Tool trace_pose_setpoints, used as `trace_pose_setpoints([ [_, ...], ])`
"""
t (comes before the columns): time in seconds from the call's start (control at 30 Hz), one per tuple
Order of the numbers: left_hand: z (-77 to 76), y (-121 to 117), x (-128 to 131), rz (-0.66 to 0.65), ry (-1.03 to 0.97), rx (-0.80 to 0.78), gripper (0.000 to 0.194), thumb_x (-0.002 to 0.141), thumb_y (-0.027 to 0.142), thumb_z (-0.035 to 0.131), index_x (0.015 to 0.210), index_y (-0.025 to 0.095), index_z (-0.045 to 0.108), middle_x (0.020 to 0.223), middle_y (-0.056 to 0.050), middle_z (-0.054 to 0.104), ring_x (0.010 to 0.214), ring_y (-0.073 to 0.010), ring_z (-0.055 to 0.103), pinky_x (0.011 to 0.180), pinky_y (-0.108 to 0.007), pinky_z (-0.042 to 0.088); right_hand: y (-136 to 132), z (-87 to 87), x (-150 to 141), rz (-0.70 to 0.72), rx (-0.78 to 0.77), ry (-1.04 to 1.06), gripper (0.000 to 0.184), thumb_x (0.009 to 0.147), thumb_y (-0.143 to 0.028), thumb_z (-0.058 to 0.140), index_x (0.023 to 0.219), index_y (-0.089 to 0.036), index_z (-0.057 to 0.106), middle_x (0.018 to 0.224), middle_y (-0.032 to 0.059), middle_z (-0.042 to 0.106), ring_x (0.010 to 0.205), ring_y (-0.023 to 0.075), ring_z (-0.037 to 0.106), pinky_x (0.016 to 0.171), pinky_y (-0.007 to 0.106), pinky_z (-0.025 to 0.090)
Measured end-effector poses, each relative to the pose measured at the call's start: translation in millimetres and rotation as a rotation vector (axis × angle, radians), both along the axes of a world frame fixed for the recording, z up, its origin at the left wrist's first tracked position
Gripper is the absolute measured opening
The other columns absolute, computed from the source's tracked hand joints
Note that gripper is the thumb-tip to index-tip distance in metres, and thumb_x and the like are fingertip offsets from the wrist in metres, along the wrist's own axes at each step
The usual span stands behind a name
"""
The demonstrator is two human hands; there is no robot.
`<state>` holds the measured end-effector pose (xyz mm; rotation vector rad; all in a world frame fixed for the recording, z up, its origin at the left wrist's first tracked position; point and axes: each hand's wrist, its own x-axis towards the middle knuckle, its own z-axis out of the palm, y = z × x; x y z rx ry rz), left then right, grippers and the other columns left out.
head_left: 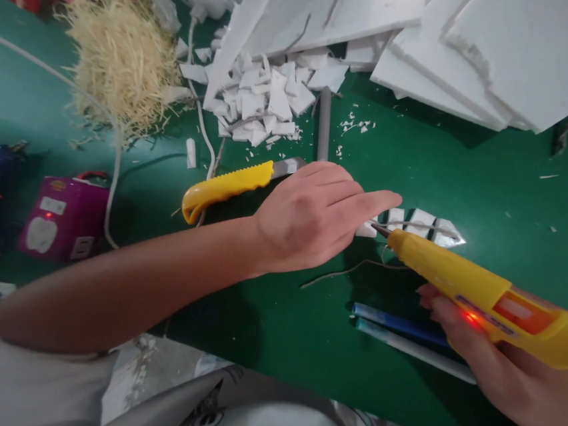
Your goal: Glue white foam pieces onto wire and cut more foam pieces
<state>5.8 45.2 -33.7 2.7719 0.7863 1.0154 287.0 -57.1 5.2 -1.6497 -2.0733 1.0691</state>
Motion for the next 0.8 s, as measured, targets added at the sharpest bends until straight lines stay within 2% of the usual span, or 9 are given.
trace_pose_setpoints([
  [0.23, -0.7, 0.0, 0.0, 0.010, -0.015, -0.046, 0.029, 0.104, 0.015, 0.048, 0.129, 0.019, 0.063, 0.090, 0.000, 0.074, 0.088, -0.0146, 0.070, 0.089, -0.031, 0.055, 2.8, 6.1, -11.2, -0.075, 0.046, -0.048, 0.025, 0.094, -0.050, 0.064, 0.084, -0.027, 0.069, 0.078, 0.0036, 0.075, 0.065, 0.0209, 0.073, 0.057, 0.029, 0.060],
  [0.57, -0.1, 0.7, -0.5, -0.001, 0.003, -0.065, 0.033, 0.104, 0.015, 0.045, 0.132, 0.020, 0.062, 0.090, -0.001, 0.072, 0.090, -0.0161, 0.069, 0.090, -0.033, 0.054, 6.8, 11.0, -25.5, 0.055, 0.250, -0.194, 0.025, 0.101, -0.042, 0.053, 0.084, -0.029, 0.064, 0.072, -0.0015, 0.071, 0.057, 0.0164, 0.069, 0.051, 0.024, 0.054],
  [0.8, 0.2, 0.9, 0.1, 0.018, 0.023, -0.036, 0.032, 0.105, 0.016, 0.046, 0.130, 0.020, 0.064, 0.087, 0.000, 0.073, 0.090, -0.0160, 0.070, 0.092, -0.034, 0.055, 6.6, 11.2, -27.0, 0.013, 0.249, -0.159, 0.022, 0.101, -0.041, 0.053, 0.083, -0.030, 0.062, 0.071, -0.0033, 0.070, 0.054, 0.0159, 0.066, 0.050, 0.025, 0.054],
])
